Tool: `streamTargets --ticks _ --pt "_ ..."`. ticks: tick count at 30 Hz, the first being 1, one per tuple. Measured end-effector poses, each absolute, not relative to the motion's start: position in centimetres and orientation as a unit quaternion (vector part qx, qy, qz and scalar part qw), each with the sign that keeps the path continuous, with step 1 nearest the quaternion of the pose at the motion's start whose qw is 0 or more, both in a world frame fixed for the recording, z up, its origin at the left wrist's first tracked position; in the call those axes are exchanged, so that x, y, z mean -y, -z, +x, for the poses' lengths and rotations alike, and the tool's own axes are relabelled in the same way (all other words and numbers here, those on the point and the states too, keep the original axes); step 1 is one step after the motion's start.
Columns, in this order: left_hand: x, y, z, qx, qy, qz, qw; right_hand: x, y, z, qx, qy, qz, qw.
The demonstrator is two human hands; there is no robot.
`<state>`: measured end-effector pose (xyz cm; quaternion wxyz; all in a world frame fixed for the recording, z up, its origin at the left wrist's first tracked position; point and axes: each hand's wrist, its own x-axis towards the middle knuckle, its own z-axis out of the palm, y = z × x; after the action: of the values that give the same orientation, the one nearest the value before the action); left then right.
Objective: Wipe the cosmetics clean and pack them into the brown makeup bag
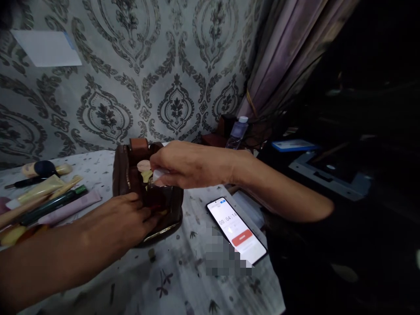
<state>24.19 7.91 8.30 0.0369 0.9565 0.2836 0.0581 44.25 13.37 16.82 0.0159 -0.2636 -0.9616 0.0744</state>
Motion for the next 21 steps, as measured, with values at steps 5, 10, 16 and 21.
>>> streamTargets --ticks 5,10,16,21 --pt "-9.2 -8.6 25.6 -0.260 0.102 0.960 0.007 -13.4 -17.5 43.8 0.964 -0.071 -0.258 -0.004" --pt "-9.8 -7.6 27.3 -0.271 0.139 0.952 -0.028 -13.6 -17.3 43.1 0.963 -0.053 -0.264 -0.019" --pt "-10.4 -6.3 27.2 -0.270 0.115 0.956 -0.003 -13.3 -17.1 42.8 0.960 -0.047 -0.276 -0.014" --pt "-9.9 -7.6 26.9 -0.251 0.116 0.961 -0.008 -13.3 -17.1 42.3 0.957 -0.049 -0.286 -0.006"
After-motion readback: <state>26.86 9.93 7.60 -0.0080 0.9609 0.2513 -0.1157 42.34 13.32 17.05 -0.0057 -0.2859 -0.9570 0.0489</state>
